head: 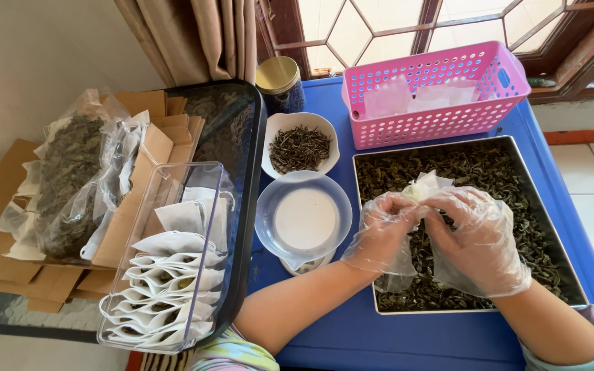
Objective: Manually filling small white tea bags with dried tea leaves from a metal tray.
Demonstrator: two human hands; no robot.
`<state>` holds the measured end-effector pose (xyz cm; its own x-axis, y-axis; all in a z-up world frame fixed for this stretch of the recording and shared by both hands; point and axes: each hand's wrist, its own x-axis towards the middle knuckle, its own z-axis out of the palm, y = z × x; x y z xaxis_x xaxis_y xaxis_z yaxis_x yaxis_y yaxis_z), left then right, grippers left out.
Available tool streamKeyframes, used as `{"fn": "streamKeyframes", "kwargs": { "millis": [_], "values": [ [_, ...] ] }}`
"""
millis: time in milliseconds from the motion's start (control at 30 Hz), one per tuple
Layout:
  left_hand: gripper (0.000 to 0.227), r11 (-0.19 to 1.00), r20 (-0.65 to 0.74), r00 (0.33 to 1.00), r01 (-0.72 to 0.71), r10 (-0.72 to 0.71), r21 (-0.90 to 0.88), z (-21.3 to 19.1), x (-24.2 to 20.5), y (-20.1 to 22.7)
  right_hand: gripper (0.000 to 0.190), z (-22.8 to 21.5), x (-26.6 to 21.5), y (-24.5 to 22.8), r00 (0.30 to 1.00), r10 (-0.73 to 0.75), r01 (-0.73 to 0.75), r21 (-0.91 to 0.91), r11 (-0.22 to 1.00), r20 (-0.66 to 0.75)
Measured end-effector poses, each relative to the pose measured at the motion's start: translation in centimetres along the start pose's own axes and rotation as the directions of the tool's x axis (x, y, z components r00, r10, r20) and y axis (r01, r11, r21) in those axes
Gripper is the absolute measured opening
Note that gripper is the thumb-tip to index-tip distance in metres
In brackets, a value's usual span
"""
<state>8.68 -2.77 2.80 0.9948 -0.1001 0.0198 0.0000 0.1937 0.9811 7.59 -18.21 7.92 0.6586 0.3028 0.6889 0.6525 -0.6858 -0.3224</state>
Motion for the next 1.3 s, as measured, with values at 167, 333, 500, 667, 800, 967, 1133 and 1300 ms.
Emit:
{"fn": "streamKeyframes", "kwargs": {
  "millis": [167,333,500,667,800,967,1133,1300],
  "values": [
    [0.011,0.988,0.013,0.995,-0.092,0.094,-0.123,-0.3,0.7,-2.3,0.013,0.0,-0.3,0.3,0.994,0.104,-0.104,0.005,0.995,0.025],
    [0.012,0.993,0.047,0.993,-0.103,0.106,-0.060,-0.4,0.4,-1.1,0.014,0.7,-1.4,1.6,0.967,0.248,-0.251,0.058,0.966,0.058],
    [0.014,0.993,0.046,0.992,-0.114,0.114,-0.007,-0.4,0.5,-1.7,0.018,0.8,-1.5,1.8,0.919,0.374,-0.385,0.076,0.920,0.128],
    [0.016,0.995,0.041,0.997,-0.069,0.067,0.067,-0.3,0.4,-1.1,0.019,1.0,-1.9,2.4,0.929,0.339,-0.359,0.144,0.922,0.149],
    [0.012,0.993,0.068,0.991,-0.117,0.117,-0.004,-0.4,0.6,-2.1,0.018,1.0,-2.0,2.4,0.920,0.361,-0.386,0.187,0.903,0.154],
    [0.012,1.000,0.069,0.998,-0.011,0.010,0.007,-0.4,0.2,-0.6,0.021,0.5,-1.4,1.5,0.816,0.525,-0.564,0.136,0.814,0.243],
    [0.013,1.000,0.037,0.999,0.010,-0.010,-0.008,-0.3,0.4,-1.3,0.021,0.2,-0.7,0.9,0.821,0.519,-0.564,0.201,0.801,0.238],
    [0.019,0.991,0.006,0.995,0.100,-0.100,-0.091,-0.1,0.3,-1.3,0.019,0.6,-1.2,1.7,0.800,0.536,-0.587,0.165,0.793,0.269]
  ]
}}
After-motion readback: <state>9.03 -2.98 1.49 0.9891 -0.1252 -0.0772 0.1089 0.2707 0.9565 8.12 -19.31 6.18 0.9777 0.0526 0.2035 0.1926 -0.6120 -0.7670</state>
